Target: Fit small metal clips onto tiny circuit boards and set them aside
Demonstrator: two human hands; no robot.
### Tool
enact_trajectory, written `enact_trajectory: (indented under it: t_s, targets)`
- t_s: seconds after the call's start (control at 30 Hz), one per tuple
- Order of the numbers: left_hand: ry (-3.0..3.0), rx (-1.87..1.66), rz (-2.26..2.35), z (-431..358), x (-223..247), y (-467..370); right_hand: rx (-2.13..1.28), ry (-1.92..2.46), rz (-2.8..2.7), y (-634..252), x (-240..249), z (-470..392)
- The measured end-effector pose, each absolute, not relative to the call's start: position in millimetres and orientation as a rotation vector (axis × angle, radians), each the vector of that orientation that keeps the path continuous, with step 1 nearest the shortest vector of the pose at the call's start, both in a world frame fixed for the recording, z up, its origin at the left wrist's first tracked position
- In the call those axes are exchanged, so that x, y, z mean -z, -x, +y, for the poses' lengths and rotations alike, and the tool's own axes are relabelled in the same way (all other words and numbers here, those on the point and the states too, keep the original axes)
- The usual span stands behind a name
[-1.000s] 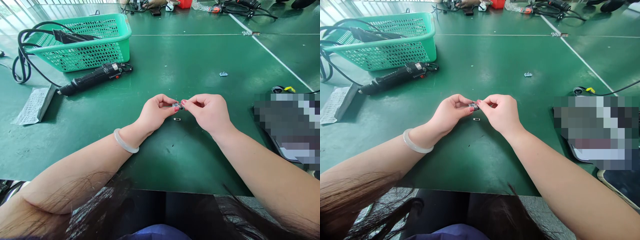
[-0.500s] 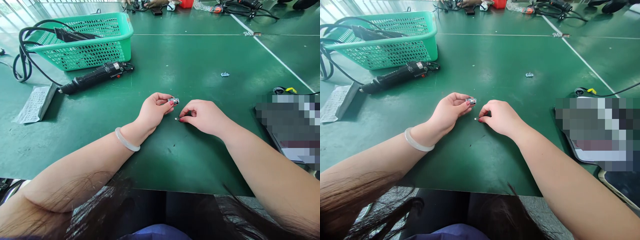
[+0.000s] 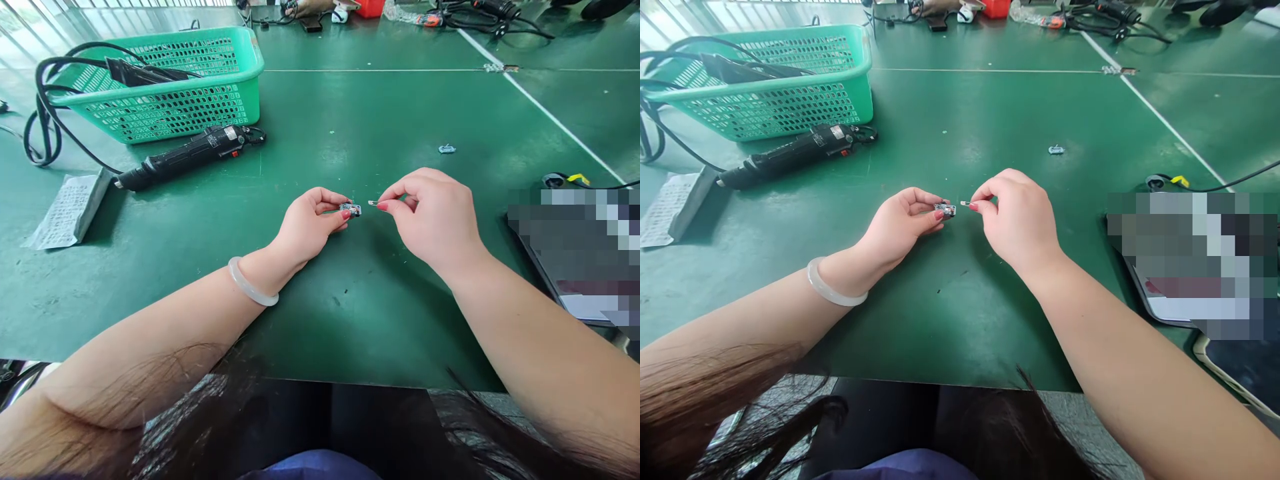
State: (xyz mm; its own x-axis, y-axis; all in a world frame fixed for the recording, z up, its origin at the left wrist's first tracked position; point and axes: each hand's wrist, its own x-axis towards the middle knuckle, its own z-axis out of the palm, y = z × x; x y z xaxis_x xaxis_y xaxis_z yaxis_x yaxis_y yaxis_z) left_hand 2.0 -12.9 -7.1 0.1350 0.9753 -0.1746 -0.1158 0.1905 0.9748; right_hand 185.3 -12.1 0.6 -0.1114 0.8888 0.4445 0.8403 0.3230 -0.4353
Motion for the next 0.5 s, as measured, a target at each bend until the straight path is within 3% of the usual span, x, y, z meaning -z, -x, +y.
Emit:
enact_trajectory:
  t_s: [0.5]
  targets:
    - [-1.121,-1.023,1.066,-13,10,-3,-0.180,1.453,-1.993,-169,1,-22]
